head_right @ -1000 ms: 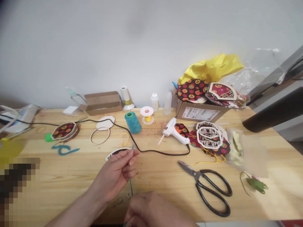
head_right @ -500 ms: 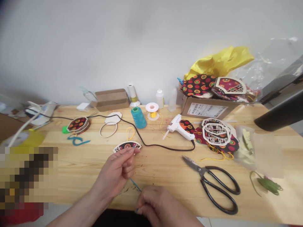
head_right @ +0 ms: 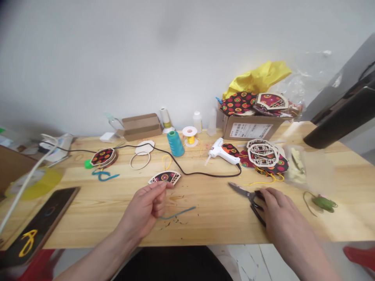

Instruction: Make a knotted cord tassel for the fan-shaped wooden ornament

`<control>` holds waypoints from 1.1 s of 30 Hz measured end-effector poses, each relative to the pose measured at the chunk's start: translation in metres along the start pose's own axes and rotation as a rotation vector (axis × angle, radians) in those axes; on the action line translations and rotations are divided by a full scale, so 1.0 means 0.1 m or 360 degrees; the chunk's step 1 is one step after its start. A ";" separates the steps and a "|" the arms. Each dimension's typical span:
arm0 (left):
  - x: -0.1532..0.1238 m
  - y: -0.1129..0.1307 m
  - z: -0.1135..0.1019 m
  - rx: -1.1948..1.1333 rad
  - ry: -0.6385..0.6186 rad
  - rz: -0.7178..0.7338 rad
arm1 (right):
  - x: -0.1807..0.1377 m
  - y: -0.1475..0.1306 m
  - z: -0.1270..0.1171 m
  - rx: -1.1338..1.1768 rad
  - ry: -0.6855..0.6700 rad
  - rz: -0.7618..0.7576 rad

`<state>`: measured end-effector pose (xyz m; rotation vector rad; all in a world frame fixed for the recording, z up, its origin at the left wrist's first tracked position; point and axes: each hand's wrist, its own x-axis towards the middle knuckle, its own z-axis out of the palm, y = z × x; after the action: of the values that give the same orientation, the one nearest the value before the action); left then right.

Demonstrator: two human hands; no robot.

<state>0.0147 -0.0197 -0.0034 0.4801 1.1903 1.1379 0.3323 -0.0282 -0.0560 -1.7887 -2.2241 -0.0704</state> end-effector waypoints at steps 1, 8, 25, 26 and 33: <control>-0.01 0.00 -0.01 -0.0001 -0.0003 0.0000 | -0.01 0.03 0.00 -0.0054 -0.0054 -0.0007; -0.10 0.01 -0.09 -0.0039 0.0003 0.0013 | -0.08 0.09 -0.08 -0.0079 -0.0201 0.0053; -0.11 0.02 -0.17 0.0109 -0.0076 -0.0041 | 0.29 -0.90 -0.54 0.0952 -0.0732 0.0013; -0.10 0.02 -0.18 0.0128 -0.0085 -0.0036 | 0.35 -1.00 -0.55 0.1038 -0.0780 -0.0021; -0.05 0.01 -0.27 0.0221 -0.0120 0.0027 | 0.72 -1.31 -0.43 0.1092 -0.1253 -0.0065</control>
<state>-0.0100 -0.0306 -0.0101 0.6350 1.2061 1.0464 0.2004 0.0012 0.0218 -1.4883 -2.2779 1.4182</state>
